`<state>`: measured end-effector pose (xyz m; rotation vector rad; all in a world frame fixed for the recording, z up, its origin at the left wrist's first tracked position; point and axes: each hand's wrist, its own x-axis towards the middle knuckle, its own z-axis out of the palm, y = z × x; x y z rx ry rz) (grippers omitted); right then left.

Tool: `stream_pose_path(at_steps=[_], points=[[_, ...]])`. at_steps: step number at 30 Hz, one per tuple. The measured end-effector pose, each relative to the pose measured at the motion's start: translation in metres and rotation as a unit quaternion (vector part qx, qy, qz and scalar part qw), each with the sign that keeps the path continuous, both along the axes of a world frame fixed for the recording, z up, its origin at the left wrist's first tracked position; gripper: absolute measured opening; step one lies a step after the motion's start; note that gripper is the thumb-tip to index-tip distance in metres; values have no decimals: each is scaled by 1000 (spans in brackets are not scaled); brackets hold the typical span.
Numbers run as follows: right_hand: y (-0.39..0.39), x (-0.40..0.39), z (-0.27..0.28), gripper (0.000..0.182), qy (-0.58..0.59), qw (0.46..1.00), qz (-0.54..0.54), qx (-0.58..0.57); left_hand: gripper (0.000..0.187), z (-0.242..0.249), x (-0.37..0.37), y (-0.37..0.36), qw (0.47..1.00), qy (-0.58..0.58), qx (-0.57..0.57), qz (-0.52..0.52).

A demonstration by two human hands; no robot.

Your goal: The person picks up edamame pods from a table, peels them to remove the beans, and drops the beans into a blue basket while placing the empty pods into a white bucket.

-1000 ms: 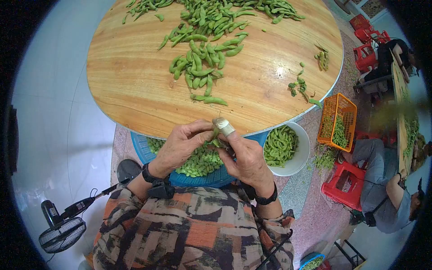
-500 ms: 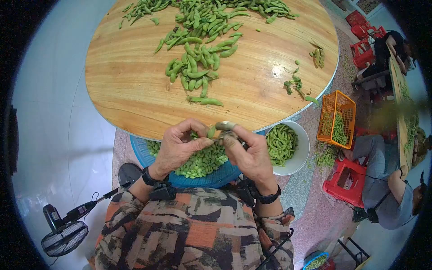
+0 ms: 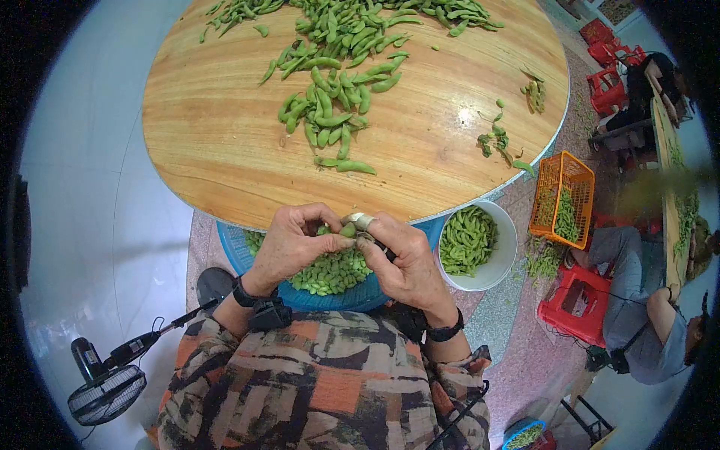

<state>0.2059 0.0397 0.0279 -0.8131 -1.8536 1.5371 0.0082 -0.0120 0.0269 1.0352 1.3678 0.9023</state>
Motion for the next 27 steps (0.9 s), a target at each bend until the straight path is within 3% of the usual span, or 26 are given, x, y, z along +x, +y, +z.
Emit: stream_pose_path(at_steps=[4,5,6,7,9,10,11,12,14,15,16,17,18,19,21,22,24,25,27], points=[[1,-1,-9,26,16,1000,16,-7,15,9,1,-2,999,33,-15,5],[1,1,-9,26,16,1000,16,-8,14,4,1,-3,998,-61,-30,12],[2,3,-8,25,69,979,29,-187,13,0,1,-4,987,-154,-44,19],[2,5,-7,24,121,924,42,-359,13,-5,2,-5,987,-155,-44,18],[2,4,-10,23,166,896,54,-407,11,-17,5,-10,909,-410,-67,21],[2,4,-11,23,210,863,67,-454,11,-21,7,-11,909,-410,-67,21],[2,4,-10,23,210,863,67,-454,10,-25,9,-12,872,-484,-66,12],[2,4,-9,23,189,883,61,-426,10,-28,10,-12,829,-555,-64,3],[3,1,-8,24,168,901,55,-397,10,-31,7,-15,833,-549,-67,9],[3,-5,-9,26,116,977,49,-170,11,-31,4,-16,837,-543,-71,14],[2,-9,-10,29,57,995,40,67,11,-29,-2,-18,837,-543,-70,14],[0,-12,-8,29,57,995,40,67,10,-25,-10,-22,899,-432,-62,21],[-3,-15,-5,31,31,988,45,141,9,-20,-17,-25,947,-315,-54,28],[-7,-17,-4,33,5,976,50,213,9,-15,-22,-29,947,-315,-55,30],[-13,-22,-9,33,-4,973,71,219,10,-6,-29,-37,999,-42,-14,13],[-14,-24,-9,34,-28,969,84,233,10,-5,-30,-40,999,-41,-15,17],[-14,-25,-8,38,-93,963,118,222,10,-3,-32,-46,971,197,119,-61],[-13,-23,-7,38,-92,963,121,221,10,-6,-35,-50,972,197,117,-59],[-11,-19,-5,36,-93,970,63,218,11,-16,-42,-56,925,334,158,-85]])
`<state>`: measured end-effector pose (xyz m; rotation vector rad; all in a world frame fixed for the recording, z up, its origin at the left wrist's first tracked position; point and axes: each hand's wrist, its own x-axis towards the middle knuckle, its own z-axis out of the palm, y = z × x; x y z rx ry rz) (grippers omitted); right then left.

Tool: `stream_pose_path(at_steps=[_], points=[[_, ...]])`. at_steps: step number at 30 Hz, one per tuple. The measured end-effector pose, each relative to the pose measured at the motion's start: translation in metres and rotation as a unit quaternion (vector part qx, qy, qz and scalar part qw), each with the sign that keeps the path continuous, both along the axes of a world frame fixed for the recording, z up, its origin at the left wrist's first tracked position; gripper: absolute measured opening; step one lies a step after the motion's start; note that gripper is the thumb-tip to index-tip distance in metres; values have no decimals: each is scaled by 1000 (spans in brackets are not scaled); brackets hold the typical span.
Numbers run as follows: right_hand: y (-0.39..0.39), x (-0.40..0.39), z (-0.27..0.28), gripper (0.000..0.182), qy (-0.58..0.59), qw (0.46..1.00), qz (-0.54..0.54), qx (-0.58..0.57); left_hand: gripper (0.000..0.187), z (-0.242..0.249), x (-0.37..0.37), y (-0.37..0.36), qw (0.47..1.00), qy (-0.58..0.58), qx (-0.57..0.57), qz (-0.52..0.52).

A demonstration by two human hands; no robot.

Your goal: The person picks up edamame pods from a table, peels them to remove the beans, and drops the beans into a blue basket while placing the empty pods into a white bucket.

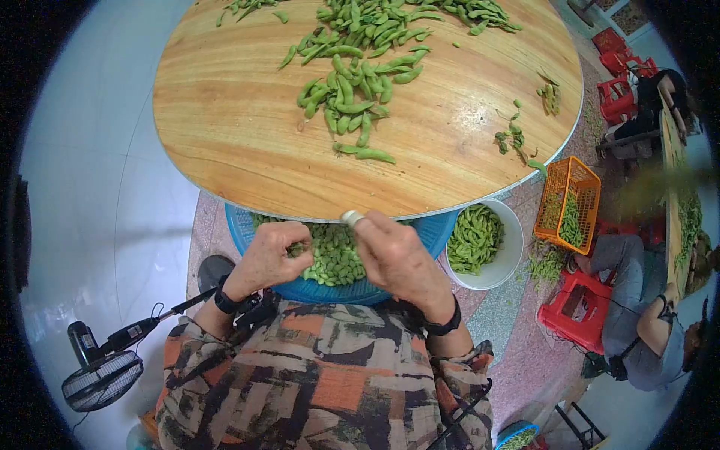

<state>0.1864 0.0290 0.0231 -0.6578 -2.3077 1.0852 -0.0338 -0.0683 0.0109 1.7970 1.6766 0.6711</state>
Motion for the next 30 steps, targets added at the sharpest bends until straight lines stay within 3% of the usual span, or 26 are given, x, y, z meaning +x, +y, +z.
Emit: stream_pose_path(at_steps=[4,7,9,10,12,16,17,18,19,23,26,28,30], points=[[7,6,2,30,33,997,-74,2,11,-7,-6,-7,999,-3,33,30],[3,5,1,29,44,996,-74,-26,10,-1,-8,-5,994,-98,-8,48],[-2,-2,-1,29,57,995,-71,-43,12,6,-5,2,959,-249,-86,100],[-5,-8,-3,29,90,990,-78,-73,12,10,-3,5,960,-247,-82,102],[-10,-18,-4,29,126,983,-86,-98,23,16,6,14,898,-373,-193,128],[-9,-14,6,26,135,967,-175,-127,30,21,36,37,901,-384,-190,63],[-4,-3,6,26,144,956,-202,-157,29,30,42,46,954,-296,-44,9],[0,11,6,25,155,943,-229,-187,28,35,46,52,974,-198,102,-45],[4,27,11,26,147,935,-266,-183,26,34,49,55,982,-100,160,-14],[15,104,12,27,88,901,-401,-137,23,21,23,95,969,-1,245,3],[18,139,-1,24,52,889,-449,-72,17,14,20,114,972,57,228,-15],[22,142,1,22,-97,859,-482,144,15,7,23,126,969,80,231,-28],[20,129,5,22,-99,856,-493,121,13,2,26,133,966,103,233,-40]])
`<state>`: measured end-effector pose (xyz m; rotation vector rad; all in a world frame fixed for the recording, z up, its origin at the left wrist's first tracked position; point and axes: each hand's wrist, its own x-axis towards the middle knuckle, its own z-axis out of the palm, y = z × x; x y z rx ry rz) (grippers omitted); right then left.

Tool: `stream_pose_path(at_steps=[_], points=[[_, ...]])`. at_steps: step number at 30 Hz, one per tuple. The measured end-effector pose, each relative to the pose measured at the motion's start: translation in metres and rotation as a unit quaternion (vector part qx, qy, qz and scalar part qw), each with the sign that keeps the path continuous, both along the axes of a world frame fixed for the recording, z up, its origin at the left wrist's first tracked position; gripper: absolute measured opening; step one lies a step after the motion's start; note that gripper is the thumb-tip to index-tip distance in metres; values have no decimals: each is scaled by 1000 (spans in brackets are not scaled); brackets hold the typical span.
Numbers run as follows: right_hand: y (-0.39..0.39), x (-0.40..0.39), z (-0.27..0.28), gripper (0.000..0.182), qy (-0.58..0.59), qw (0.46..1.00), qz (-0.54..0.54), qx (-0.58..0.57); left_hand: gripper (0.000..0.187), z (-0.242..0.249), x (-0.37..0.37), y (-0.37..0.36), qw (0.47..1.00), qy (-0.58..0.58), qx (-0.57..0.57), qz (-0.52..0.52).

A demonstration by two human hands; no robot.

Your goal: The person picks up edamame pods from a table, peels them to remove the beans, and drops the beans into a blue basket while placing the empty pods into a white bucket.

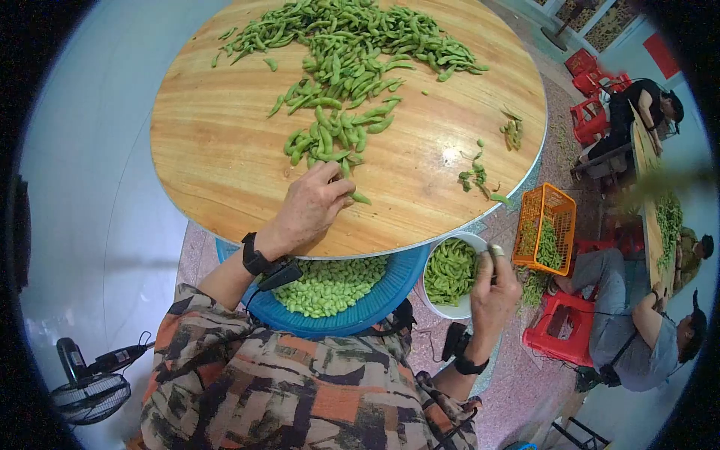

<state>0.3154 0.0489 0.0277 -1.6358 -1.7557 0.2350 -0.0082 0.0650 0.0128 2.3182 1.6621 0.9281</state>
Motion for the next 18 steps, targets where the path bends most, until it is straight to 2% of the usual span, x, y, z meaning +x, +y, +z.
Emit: stream_pose_path(at_steps=[2,3,4,5,6,9,12,14,18], points=[[3,-18,-3,21,111,991,62,-30,13,-2,0,4,1000,2,-4,-2],[6,-27,-10,21,131,985,105,-26,13,-1,0,4,1000,2,-1,-4],[7,-42,-4,21,131,986,105,-23,14,0,0,5,998,-59,6,1],[7,-61,6,21,174,973,132,-81,14,1,-1,5,993,-120,11,5],[8,-77,12,21,215,953,160,-138,14,1,-2,4,993,-120,13,5],[23,-109,6,21,281,925,195,-166,12,2,-3,0,990,-130,-40,37],[28,-119,10,20,291,920,195,-174,10,5,4,0,993,-106,24,35],[28,-119,8,20,286,923,196,-168,11,5,5,4,999,32,14,-2],[23,-111,-1,21,281,929,191,-146,13,4,9,11,998,62,29,-10]])
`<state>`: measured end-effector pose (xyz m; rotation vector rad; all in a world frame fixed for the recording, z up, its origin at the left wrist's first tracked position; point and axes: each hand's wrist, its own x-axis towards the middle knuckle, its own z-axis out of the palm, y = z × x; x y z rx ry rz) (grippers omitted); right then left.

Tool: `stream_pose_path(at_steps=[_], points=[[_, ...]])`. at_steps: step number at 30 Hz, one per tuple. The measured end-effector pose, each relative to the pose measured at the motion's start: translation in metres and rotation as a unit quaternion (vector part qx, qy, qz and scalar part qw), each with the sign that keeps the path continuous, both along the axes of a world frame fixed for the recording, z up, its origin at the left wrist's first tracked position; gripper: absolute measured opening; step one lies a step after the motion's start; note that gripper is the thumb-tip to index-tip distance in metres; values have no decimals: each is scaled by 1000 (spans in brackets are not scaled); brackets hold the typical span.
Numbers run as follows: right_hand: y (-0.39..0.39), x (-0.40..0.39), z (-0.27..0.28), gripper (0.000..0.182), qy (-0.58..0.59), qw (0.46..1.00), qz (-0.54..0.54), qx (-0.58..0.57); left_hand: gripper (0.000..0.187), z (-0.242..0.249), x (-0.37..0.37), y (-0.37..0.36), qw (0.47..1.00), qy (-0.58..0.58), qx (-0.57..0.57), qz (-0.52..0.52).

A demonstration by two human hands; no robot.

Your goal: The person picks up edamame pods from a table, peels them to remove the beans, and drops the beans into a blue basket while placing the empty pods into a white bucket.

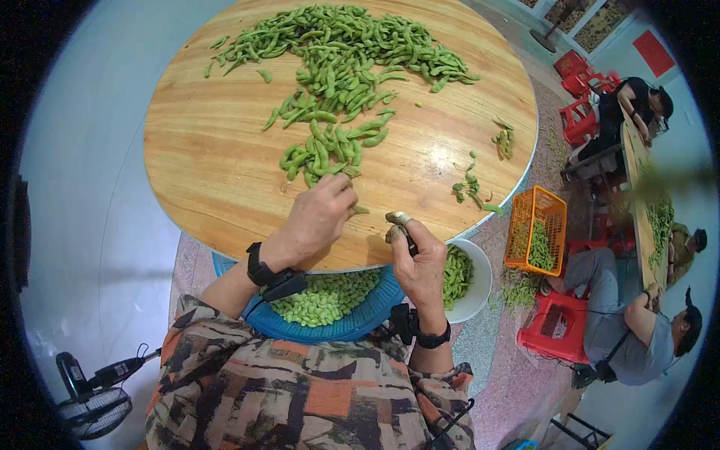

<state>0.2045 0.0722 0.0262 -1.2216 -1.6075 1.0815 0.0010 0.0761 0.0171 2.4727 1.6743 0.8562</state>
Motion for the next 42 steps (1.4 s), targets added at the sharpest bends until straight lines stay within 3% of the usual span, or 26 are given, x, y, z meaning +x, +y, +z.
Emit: stream_pose_path(at_steps=[2,5,7,9,10,12,16,21,23,24,26,27,29,32,37,38,39,40,42], points=[[-2,4,-3,21,-4,1000,-3,-7,13,7,0,2,989,-146,2,9],[-4,4,-1,23,-14,997,6,-72,13,21,2,-2,964,-249,-91,21],[0,-3,-6,24,-5,994,-3,-107,13,23,8,-8,961,-254,-106,-5],[6,-10,-11,25,124,976,48,-173,11,19,10,-14,965,-241,-96,-41],[7,-11,-9,25,127,976,41,-170,11,18,9,-16,965,-238,-95,-49],[9,-11,0,25,235,929,103,-265,11,17,9,-20,953,-275,-115,-56],[8,-13,-2,24,283,911,151,-259,9,23,10,-29,891,-397,-217,46],[9,-19,0,27,208,946,151,-199,9,4,3,-30,861,-458,-219,31],[9,-19,0,28,201,948,153,-196,11,9,2,-33,786,-530,-312,64],[10,-17,0,27,180,953,157,-185,11,9,2,-34,785,-531,-311,72],[9,-18,0,26,165,953,180,-182,12,10,4,-36,848,-467,-238,79],[9,-17,3,24,179,948,176,-193,12,11,4,-36,849,-465,-234,96],[9,-17,6,22,197,942,176,-209,11,13,7,-37,913,-380,-133,66],[8,-16,9,21,206,938,187,-209,10,17,10,-39,941,-326,-67,58],[9,-16,-4,21,169,958,176,-153,8,13,5,-44,938,-330,-94,51],[11,-11,-9,21,241,920,204,-230,7,13,0,-44,826,-499,-258,36],[12,-9,-11,22,310,871,228,-304,6,12,-3,-45,658,-634,-405,18],[11,-8,-10,22,310,871,229,-305,6,6,-3,-45,658,-635,-405,19],[10,-8,-5,22,382,821,234,-355,7,-7,-2,-45,430,-788,-423,-124]])
